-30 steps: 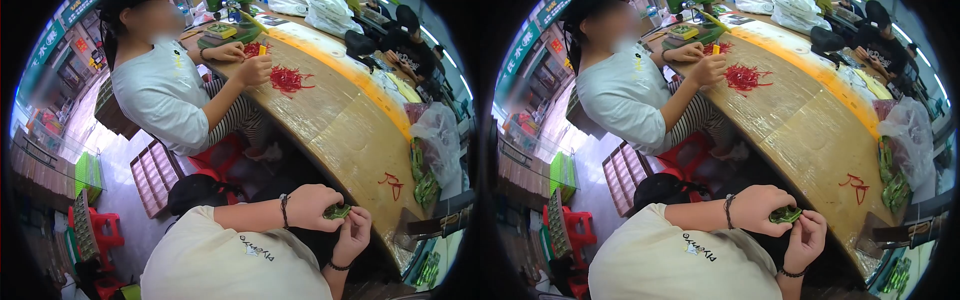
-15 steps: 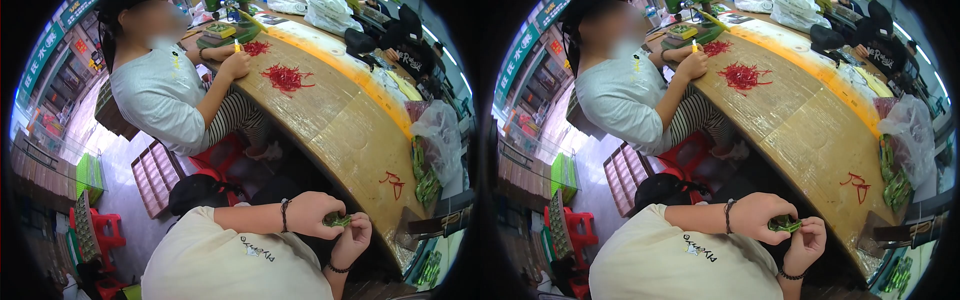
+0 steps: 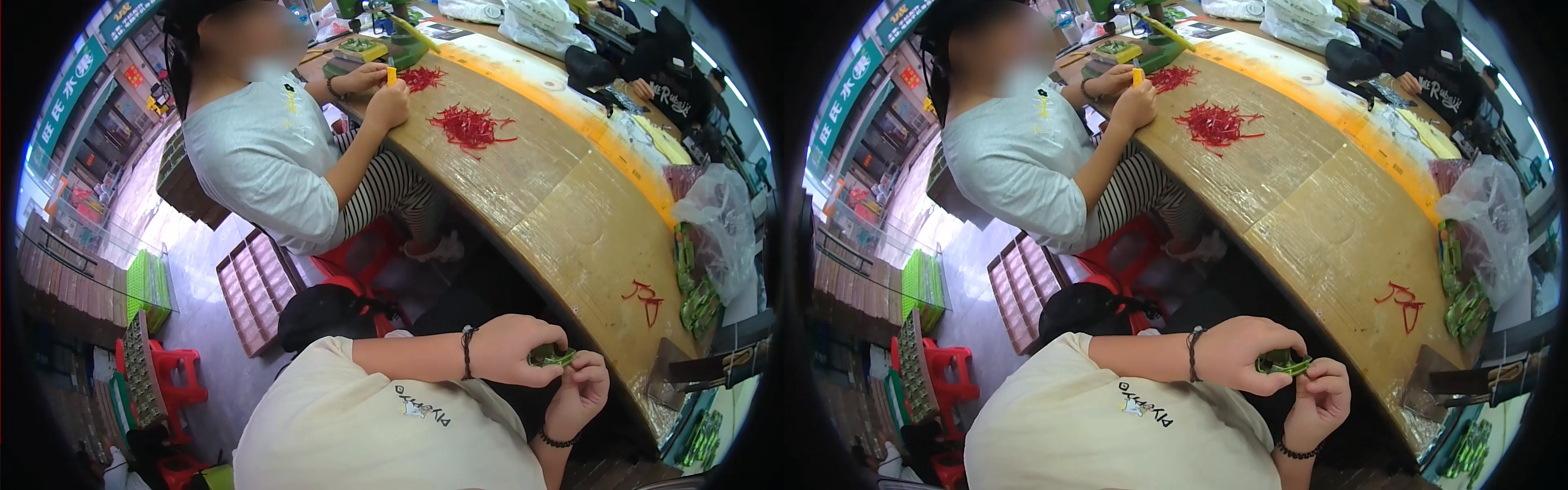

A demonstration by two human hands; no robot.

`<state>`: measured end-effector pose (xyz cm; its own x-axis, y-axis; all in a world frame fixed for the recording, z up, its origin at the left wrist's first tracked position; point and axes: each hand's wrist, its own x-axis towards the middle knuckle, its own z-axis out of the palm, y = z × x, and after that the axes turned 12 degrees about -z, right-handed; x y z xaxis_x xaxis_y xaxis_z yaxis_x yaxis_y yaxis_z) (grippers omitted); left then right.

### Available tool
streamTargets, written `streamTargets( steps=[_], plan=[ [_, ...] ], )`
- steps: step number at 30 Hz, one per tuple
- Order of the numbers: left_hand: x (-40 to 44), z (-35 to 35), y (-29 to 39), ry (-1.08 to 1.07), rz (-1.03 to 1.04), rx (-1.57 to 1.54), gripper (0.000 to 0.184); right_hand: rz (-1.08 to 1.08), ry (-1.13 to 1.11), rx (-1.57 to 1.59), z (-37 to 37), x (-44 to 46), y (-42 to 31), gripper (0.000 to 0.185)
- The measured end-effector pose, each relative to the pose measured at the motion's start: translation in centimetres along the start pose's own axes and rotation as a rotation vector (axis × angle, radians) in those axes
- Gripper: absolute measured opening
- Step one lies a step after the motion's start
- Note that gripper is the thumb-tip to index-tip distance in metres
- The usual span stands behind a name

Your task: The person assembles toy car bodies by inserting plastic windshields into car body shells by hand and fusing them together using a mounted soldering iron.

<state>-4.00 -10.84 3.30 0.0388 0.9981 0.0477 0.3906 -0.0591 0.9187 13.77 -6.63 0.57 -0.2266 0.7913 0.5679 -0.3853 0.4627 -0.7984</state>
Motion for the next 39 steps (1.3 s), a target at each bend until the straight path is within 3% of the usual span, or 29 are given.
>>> streamTargets(
  steps=[8,23,29,39],
  plan=[
    [-0.4,-0.3,0.2,-0.049,-0.029,0.024,0.034,0.117,0.013,0.197,0.0,0.2,-0.2,0.026],
    [-0.6,-0.4,0.2,-0.14,-0.136,-0.165,0.033,0.156,-0.034,0.199,-0.8,0.4,0.4,0.024],
    [-0.5,0.0,-0.4,-0.164,-0.159,-0.202,0.031,0.252,0.004,0.336,-1.1,0.2,0.9,0.024],
    [-0.5,0.5,-1.2,-0.187,-0.164,-0.226,0.03,0.074,-0.084,-0.084,-0.5,0.3,-0.4,0.021]
  ],
)
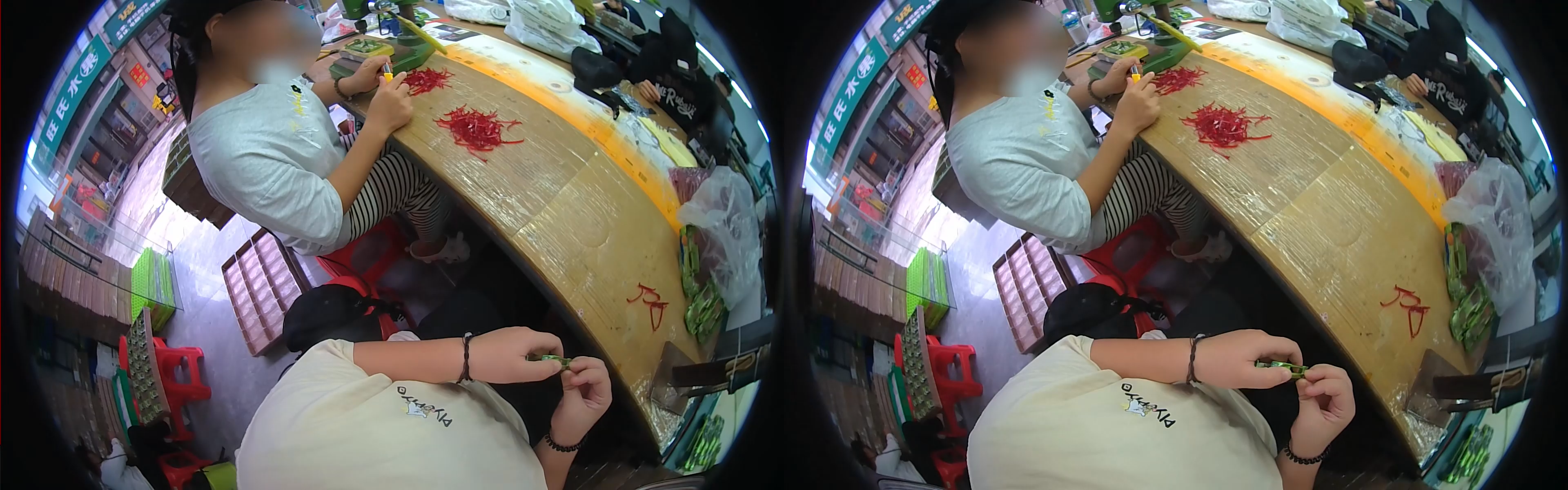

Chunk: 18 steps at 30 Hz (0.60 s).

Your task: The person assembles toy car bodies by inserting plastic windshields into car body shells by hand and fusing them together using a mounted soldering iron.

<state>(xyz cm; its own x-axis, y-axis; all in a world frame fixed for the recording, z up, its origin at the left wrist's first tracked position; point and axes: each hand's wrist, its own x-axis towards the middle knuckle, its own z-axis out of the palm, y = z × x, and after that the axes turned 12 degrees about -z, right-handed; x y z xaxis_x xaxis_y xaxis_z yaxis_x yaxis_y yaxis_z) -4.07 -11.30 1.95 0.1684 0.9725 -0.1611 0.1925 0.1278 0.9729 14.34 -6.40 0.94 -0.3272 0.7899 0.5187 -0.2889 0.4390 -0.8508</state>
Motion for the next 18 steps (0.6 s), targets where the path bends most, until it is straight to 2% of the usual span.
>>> streamTargets(
  steps=[5,8,18],
  plan=[
    [-0.3,0.0,0.2,-0.079,-0.088,-0.074,0.029,0.0,-0.067,0.052,-0.1,-0.2,-0.3,0.021],
    [-0.3,0.1,0.1,-0.103,-0.108,-0.066,0.028,0.195,-0.027,0.301,-0.1,0.1,-0.6,0.021],
    [-0.3,0.6,-0.9,-0.165,-0.158,-0.2,0.027,0.265,-0.087,0.388,-1.0,-0.1,0.3,0.025]
  ],
)
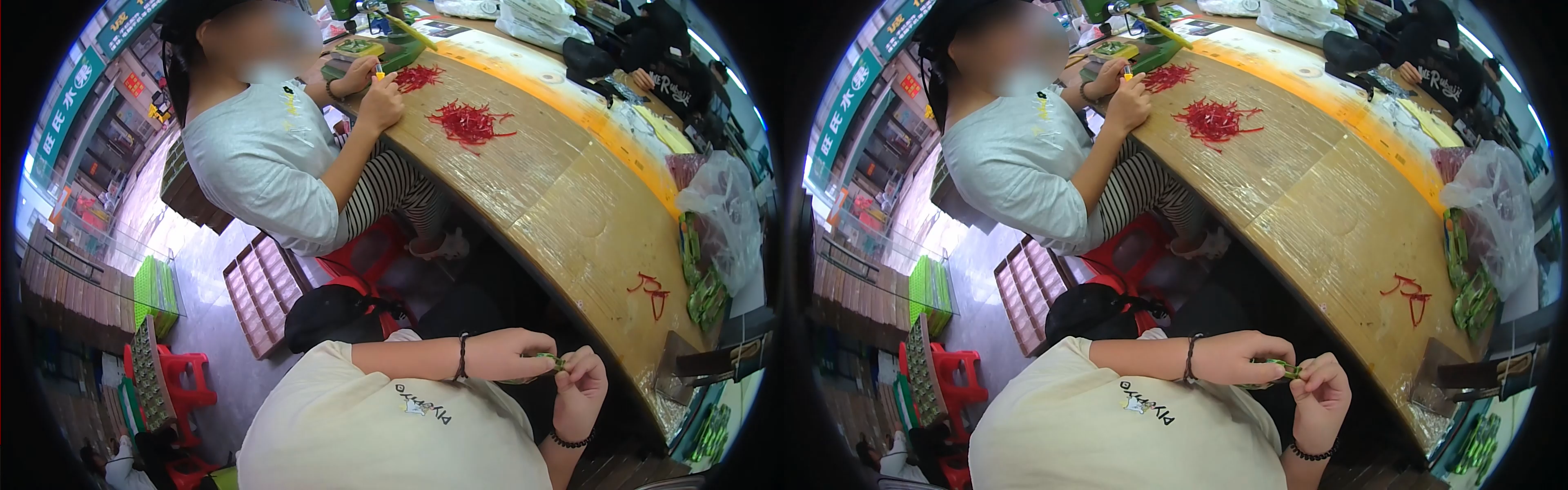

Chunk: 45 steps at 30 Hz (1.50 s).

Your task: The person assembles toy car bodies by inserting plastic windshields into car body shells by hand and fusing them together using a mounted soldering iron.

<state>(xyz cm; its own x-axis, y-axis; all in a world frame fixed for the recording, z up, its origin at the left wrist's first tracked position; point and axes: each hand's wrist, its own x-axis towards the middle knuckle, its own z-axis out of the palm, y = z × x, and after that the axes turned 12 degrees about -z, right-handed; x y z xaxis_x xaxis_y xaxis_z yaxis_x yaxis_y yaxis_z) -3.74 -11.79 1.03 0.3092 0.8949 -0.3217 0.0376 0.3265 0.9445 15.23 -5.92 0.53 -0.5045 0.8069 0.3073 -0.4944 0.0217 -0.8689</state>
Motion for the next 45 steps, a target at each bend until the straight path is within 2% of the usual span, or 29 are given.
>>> streamTargets(
  steps=[5,7,10,13,16,19,20,23,24,26,28,31,34,35,39,40,45],
  plan=[
    [0.1,0.1,-0.4,-0.022,-0.029,-0.031,0.028,-0.02,-0.067,-0.026,-0.3,0.1,0.1,0.024],
    [0.1,0.0,-0.2,-0.038,-0.1,-0.078,0.029,-0.134,0.002,-0.208,0.3,-0.4,0.8,0.022],
    [0.4,0.5,0.0,-0.053,-0.109,-0.367,0.03,-0.302,0.083,-0.489,2.4,-0.9,0.7,0.019],
    [0.7,1.6,-0.3,0.023,0.055,-0.444,0.028,-0.521,0.074,-0.725,3.3,-0.5,1.0,0.019],
    [0.7,2.1,-1.1,0.108,0.154,-0.339,0.027,-0.724,0.069,-0.88,3.8,-0.5,2.0,0.021],
    [-0.1,2.9,-0.9,0.234,0.282,-0.226,0.029,-0.898,0.06,-0.88,4.0,0.3,3.1,0.023],
    [-0.4,2.8,-0.8,0.25,0.262,-0.238,0.034,-0.939,0.037,-0.912,4.1,0.7,3.3,0.023],
    [-0.6,2.7,-1.9,0.283,0.37,-0.249,0.038,-0.983,-0.037,-0.905,4.8,1.2,3.1,0.021],
    [-0.4,2.8,-2.7,0.321,0.432,-0.235,0.043,-0.989,-0.076,-0.911,5.1,1.1,3.0,0.015],
    [0.0,2.3,-3.9,0.482,0.6,-0.252,0.035,-1.03,-0.131,-0.918,6.8,2.6,3.4,0.023],
    [1.5,1.5,-9.4,0.663,0.419,-0.286,0.035,-1.027,-0.2,-0.909,8.9,4.4,3.5,0.031],
    [0.3,-0.3,-8.4,0.55,0.418,-0.586,0.036,-1.093,-0.285,-0.954,11.4,6.2,2.4,0.033],
    [-1.6,-1.1,-5.5,0.385,0.524,-0.765,0.036,-1.118,-0.125,-1.014,13.6,6.0,2.4,0.03],
    [-1.9,-1.4,-5.0,0.349,0.552,-0.797,0.036,-1.129,-0.065,-1.039,14.1,6.0,2.3,0.03],
    [-2.5,-1.6,-3.7,0.254,0.603,-0.856,0.037,-0.948,-0.318,-1.052,13.3,5.3,2.5,0.033],
    [-2.5,-1.5,-3.5,0.24,0.608,-0.86,0.037,-0.921,-0.348,-1.089,12.9,5.0,2.6,0.039],
    [-2.1,-1.2,-2.8,0.18,0.633,-0.896,0.038,-0.886,-0.318,-1.096,11.5,4.3,2.8,0.043]
  ],
)
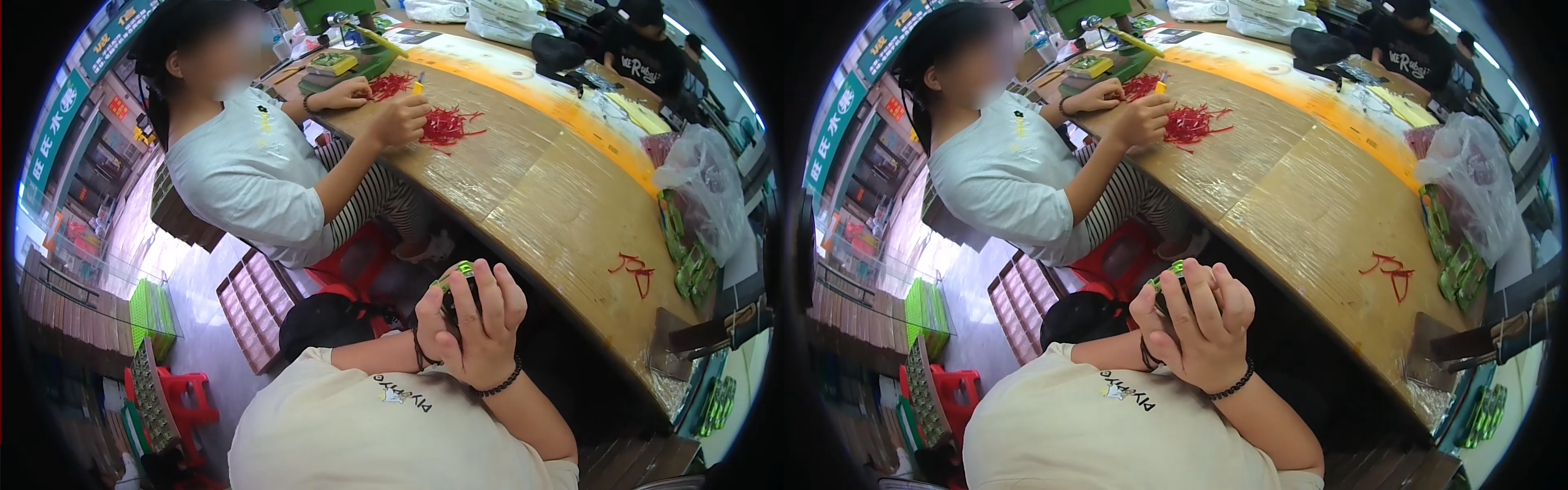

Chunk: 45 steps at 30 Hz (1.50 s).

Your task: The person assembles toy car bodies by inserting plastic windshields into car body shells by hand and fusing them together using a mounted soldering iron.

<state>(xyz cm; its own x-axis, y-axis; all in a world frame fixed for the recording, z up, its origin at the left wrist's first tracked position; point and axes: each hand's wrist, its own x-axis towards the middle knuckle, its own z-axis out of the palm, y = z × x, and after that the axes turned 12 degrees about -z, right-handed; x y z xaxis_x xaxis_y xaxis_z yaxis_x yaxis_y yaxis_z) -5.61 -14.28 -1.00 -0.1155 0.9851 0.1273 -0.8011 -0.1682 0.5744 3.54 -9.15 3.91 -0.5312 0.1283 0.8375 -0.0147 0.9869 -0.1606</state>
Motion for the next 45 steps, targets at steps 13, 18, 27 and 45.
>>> streamTargets(
  steps=[13,18,27,45],
  plan=[
    [-0.3,-0.5,-0.4,0.045,-0.126,0.192,0.046,0.061,-0.084,0.126,-0.8,-2.5,1.1,0.05],
    [0.3,1.3,-1.4,0.101,-0.175,0.248,0.047,0.07,-0.044,0.202,-0.8,-5.1,1.5,0.049],
    [-0.2,2.7,-6.5,0.075,-0.483,0.494,0.025,0.401,-0.178,0.23,-5.9,-11.4,-0.2,0.089],
    [4.7,7.1,-9.7,-0.379,-0.875,0.871,0.039,0.698,0.231,0.346,-13.4,-17.8,-1.1,0.105]
  ],
)
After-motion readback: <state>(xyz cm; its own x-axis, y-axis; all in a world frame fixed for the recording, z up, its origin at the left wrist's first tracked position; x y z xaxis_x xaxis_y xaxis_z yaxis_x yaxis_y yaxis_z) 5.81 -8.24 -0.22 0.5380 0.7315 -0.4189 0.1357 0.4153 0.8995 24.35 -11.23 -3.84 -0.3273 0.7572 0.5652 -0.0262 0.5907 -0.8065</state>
